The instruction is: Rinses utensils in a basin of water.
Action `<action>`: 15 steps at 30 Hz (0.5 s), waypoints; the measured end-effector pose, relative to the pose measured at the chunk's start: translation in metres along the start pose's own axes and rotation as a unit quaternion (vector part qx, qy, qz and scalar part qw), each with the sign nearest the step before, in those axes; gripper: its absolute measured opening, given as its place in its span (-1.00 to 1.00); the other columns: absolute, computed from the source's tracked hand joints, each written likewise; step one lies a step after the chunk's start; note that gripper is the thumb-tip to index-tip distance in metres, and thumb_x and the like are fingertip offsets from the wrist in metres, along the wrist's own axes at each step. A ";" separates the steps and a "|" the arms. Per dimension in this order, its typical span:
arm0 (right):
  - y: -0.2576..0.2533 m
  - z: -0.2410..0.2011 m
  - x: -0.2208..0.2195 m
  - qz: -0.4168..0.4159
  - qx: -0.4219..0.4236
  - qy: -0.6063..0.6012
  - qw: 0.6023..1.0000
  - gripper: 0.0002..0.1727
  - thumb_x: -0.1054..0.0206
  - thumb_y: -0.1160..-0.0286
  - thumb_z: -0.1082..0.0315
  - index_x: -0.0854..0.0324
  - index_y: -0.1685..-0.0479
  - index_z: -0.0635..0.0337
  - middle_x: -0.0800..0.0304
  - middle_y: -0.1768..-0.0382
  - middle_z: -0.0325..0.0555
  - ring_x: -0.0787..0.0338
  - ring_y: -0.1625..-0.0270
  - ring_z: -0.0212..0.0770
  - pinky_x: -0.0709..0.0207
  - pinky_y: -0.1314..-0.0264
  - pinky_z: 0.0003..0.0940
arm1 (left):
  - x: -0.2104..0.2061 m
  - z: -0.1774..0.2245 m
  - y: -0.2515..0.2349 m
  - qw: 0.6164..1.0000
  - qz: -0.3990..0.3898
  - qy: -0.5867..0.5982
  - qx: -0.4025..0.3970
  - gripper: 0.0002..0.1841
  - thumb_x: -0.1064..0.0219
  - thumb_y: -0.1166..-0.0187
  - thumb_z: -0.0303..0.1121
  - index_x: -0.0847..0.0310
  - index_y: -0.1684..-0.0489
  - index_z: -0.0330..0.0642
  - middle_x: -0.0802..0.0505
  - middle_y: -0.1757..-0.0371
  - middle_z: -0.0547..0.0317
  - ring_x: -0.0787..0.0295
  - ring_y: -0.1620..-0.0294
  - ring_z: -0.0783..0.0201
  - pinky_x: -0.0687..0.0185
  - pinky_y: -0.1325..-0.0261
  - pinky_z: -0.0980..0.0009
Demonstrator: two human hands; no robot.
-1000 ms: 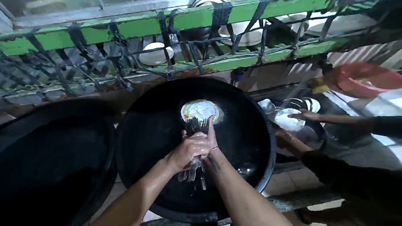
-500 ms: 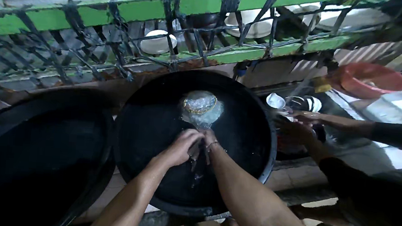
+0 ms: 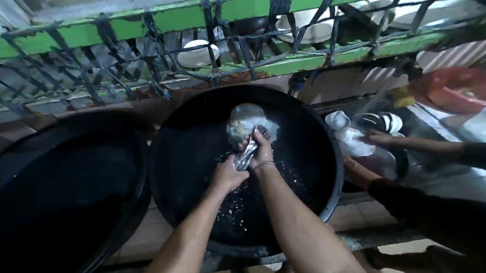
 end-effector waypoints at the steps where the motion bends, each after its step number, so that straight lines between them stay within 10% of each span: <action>1: 0.001 -0.001 -0.004 -0.008 0.001 -0.007 1.000 -0.77 -0.20 -0.75 0.12 -0.49 -0.05 0.09 -0.70 0.39 -0.15 -0.69 0.50 -0.25 -0.69 0.39 -0.29 | 0.004 0.002 -0.003 1.000 0.010 -0.010 -0.009 -0.40 -0.51 -0.38 -0.06 -0.61 -0.45 -0.03 -0.87 -0.04 -0.16 -0.83 -0.09 -0.16 -0.69 -0.13 -0.28; 4: 0.006 0.008 -0.003 0.000 -0.016 -0.001 1.000 -0.76 -0.20 -0.73 0.10 -0.53 -0.04 0.06 -0.71 0.36 -0.17 -0.65 0.52 -0.29 -0.62 0.46 -0.36 | 0.002 -0.001 -0.009 1.000 0.002 -0.007 -0.020 -0.55 -0.50 -0.45 -0.08 -0.73 -0.23 -0.11 -0.87 0.05 -0.15 -0.84 0.00 -0.13 -0.70 -0.09 -0.24; 8: 0.006 0.017 0.006 0.039 -0.046 0.030 0.998 -0.88 -0.22 -0.59 0.43 -0.45 0.00 0.16 -0.59 0.41 -0.13 -0.55 0.60 -0.30 -0.55 0.59 -0.39 | -0.011 -0.023 0.001 0.984 -0.086 0.144 0.053 -0.07 -0.65 -0.39 -0.09 -0.19 -0.81 0.03 -0.75 -0.28 -0.32 -0.83 0.10 -0.12 -0.79 0.09 -0.08; 10: 0.004 0.005 0.010 0.046 -0.021 -0.002 0.999 -0.95 -0.16 -0.62 0.44 -0.43 0.07 0.15 -0.56 0.47 -0.16 -0.55 0.61 -0.30 -0.59 0.54 -0.37 | -0.012 -0.036 0.016 0.968 -0.135 0.188 0.098 -0.09 -0.57 -0.50 -0.04 -0.09 -0.83 0.00 -0.78 -0.07 -0.17 -0.72 0.38 0.14 -0.70 0.33 0.23; 12: 0.000 -0.010 0.012 0.044 0.004 -0.039 0.998 -0.85 -0.15 -0.71 0.32 -0.50 0.26 0.12 -0.57 0.55 -0.21 -0.59 0.62 -0.30 -0.64 0.49 -0.36 | -0.005 -0.046 0.028 0.963 -0.147 0.205 0.098 -0.50 -0.40 -0.67 -0.03 -0.49 -0.42 -0.14 -0.66 0.46 0.19 -0.35 0.72 0.43 -0.29 0.67 0.53; 15: -0.002 -0.030 0.015 0.040 0.024 -0.068 0.997 -0.76 -0.12 -0.77 0.22 -0.50 0.32 0.06 -0.56 0.58 -0.28 -0.57 0.62 -0.34 -0.63 0.46 -0.41 | 0.007 -0.047 0.039 0.962 -0.122 0.239 0.040 -0.72 -0.16 -0.84 -0.17 -0.68 0.05 -0.18 -0.37 0.68 0.35 -0.10 0.79 0.49 -0.05 0.72 0.59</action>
Point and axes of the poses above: each hand's wrist, its own y-axis away from the middle knuckle, its own x-axis out of the back of the hand, z = x × y, the point moved 10 cm from there along -y, towards the middle knuckle
